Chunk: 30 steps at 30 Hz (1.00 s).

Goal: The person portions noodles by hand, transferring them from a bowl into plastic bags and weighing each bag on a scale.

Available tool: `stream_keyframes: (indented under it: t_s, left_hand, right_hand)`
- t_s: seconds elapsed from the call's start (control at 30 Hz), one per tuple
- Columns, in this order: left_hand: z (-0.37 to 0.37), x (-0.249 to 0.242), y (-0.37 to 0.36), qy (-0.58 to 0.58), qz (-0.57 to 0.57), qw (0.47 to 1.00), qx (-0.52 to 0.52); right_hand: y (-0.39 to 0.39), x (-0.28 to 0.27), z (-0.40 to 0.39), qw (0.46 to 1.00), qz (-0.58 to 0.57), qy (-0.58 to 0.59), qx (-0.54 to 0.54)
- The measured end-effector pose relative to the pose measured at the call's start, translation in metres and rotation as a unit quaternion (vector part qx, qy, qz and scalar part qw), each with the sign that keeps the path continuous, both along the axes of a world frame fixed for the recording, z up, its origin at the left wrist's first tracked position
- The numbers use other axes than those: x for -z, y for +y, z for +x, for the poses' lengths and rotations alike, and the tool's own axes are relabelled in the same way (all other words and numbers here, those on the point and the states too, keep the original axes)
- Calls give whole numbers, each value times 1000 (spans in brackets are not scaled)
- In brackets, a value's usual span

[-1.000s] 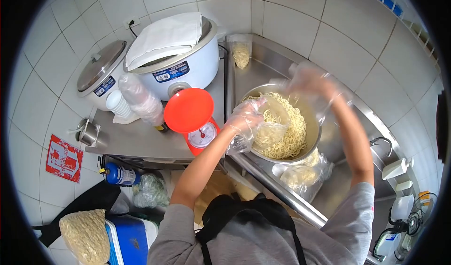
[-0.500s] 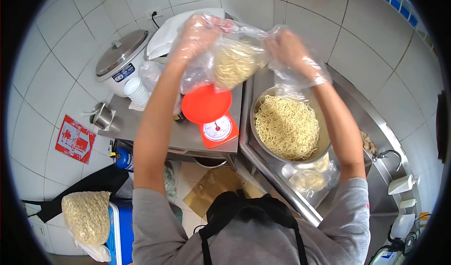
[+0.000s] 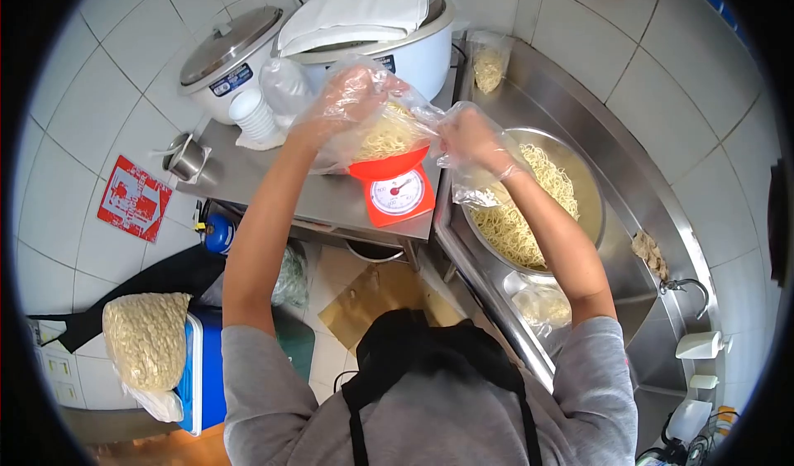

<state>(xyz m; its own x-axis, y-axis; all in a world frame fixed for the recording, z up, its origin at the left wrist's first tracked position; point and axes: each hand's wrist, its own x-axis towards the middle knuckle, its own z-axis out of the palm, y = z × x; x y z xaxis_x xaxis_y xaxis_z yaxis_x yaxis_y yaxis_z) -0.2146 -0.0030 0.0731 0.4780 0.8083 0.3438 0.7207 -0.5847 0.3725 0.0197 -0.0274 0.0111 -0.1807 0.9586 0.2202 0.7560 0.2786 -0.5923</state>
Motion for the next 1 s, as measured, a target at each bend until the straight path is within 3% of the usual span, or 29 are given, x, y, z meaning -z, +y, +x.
stream_keyframes:
  t_s: [0.03,0.1,0.23,0.3,0.33,0.4,0.43,0.5,0.6,0.63,0.67,0.7,0.9,1.0]
  left_hand:
    - [-3,7,1,0,-3,1000,-3]
    - [-1,13,-5,-91,-48,984,146]
    - [5,30,-19,-57,-112,992,34]
    - [8,36,-25,-272,-235,923,136]
    - [9,38,-27,-269,-237,923,137]
    - [18,24,-44,-390,-315,825,263]
    - [23,17,-53,-386,-318,825,264]
    - [34,3,-69,-163,-143,966,142]
    - [35,10,-67,-188,-116,952,211]
    - [36,11,-66,-184,-117,952,216]
    - [43,0,-75,-41,-21,989,142]
    - [48,-6,-80,101,78,990,63]
    - [65,-4,-78,200,262,939,98]
    - [78,-17,-90,214,230,945,90]
  right_hand:
    - [7,9,3,999,-22,41,21]
    - [1,0,10,997,-65,40,-5]
    - [-13,-6,16,995,-92,-26,-36]
    - [-17,-7,23,992,-123,-7,-35]
    - [-20,-8,28,988,-152,11,-37]
    - [-30,-10,42,985,-142,61,-76]
    - [-35,-12,50,979,-130,107,-115]
    - [-44,-16,69,977,-132,118,-122]
    - [-59,-14,90,982,-118,100,-111]
    - [-66,-13,94,985,-113,123,-40]
    - [-71,-16,98,983,-108,146,30]
    - [-72,-20,101,978,-119,169,32]
    - [-87,-37,88,968,-9,251,5]
    - [-81,-40,74,954,27,298,-18]
